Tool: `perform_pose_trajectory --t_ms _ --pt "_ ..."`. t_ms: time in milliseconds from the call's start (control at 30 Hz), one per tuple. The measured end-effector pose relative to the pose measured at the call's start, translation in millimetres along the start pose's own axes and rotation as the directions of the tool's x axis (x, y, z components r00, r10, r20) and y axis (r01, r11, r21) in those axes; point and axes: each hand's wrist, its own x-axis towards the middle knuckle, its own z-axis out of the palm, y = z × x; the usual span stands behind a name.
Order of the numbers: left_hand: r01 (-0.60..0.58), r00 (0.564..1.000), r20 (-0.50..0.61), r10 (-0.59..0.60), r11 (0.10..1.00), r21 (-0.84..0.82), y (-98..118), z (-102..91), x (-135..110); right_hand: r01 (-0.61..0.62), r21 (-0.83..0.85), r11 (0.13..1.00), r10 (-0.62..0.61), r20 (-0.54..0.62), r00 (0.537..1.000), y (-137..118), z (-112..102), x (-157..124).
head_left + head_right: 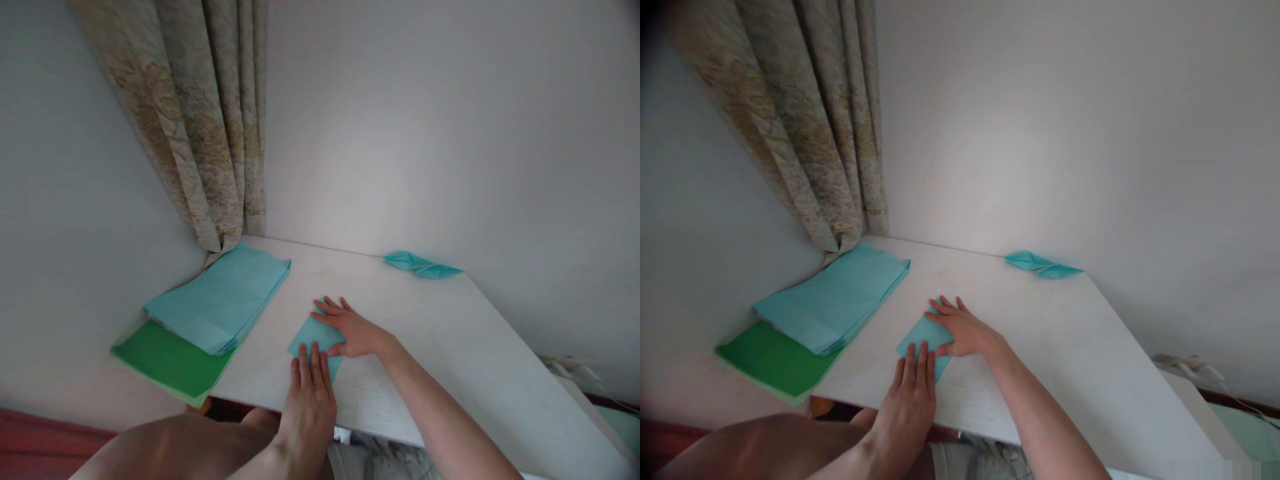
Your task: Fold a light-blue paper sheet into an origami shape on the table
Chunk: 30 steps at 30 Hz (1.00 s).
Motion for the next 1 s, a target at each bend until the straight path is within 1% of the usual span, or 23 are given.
perform_pose_trajectory --t_ms 33,100,167,267,333,367,433,533,600,700,867,933,1000 --pt "0.012 1.000 -0.001 -0.012 1.000 -0.002 0.0 -0.1 -0.4 -0.007 0.008 1.000 0.007 0.006 1.000 1.4 -1.2 -0.7" --pt "0.021 1.000 -0.007 -0.021 1.000 -0.011 0.2 -0.6 -1.6 -0.056 0.032 0.998 0.056 -0.017 0.998 6.3 -2.4 -0.8" --pt "0.022 1.000 -0.015 -0.022 1.000 -0.019 0.9 -1.3 -3.1 -0.157 0.062 0.986 0.161 -0.071 0.984 12.2 -2.4 0.3" --pt "0.012 1.000 -0.018 -0.013 0.999 -0.030 1.6 -2.7 -4.8 -0.332 0.089 0.939 0.343 -0.164 0.925 17.8 -1.6 2.6" --pt "0.005 1.000 -0.017 -0.005 0.999 -0.037 0.9 -3.7 -4.7 -0.369 0.078 0.926 0.378 -0.209 0.902 17.0 -0.1 3.8" --pt "-0.004 1.000 -0.017 0.004 0.999 -0.042 0.0 -4.1 -4.3 -0.358 0.063 0.932 0.363 -0.224 0.904 15.3 1.3 4.5" --pt "-0.039 0.999 -0.020 0.038 0.998 -0.054 -2.2 -4.5 -3.1 -0.293 0.021 0.956 0.289 -0.236 0.928 10.3 6.0 6.4" --pt "-0.119 0.992 -0.042 0.116 0.990 -0.080 -5.3 -3.9 -1.7 -0.168 -0.003 0.986 0.164 -0.205 0.965 3.0 15.3 10.2" --pt "-0.170 0.985 -0.056 0.165 0.982 -0.088 -6.2 -3.1 -1.5 -0.127 0.016 0.992 0.128 -0.181 0.975 0.7 19.6 12.4" --pt "-0.202 0.979 -0.053 0.198 0.975 -0.089 -6.6 -2.9 -1.7 -0.113 0.028 0.993 0.117 -0.163 0.980 0.1 19.7 12.9" --pt "-0.205 0.979 -0.011 0.205 0.973 -0.108 -7.1 -6.1 -2.6 -0.081 0.013 0.997 0.082 -0.112 0.990 -0.6 13.0 10.0" --pt "-0.179 0.984 -0.010 0.179 0.978 -0.107 -7.1 -7.4 -3.1 -0.103 0.026 0.994 0.105 -0.103 0.989 0.6 12.0 9.7" --pt "-0.134 0.991 -0.015 0.134 0.987 -0.090 -7.4 -8.6 -3.2 -0.165 0.047 0.985 0.169 -0.120 0.978 4.4 12.1 9.8"
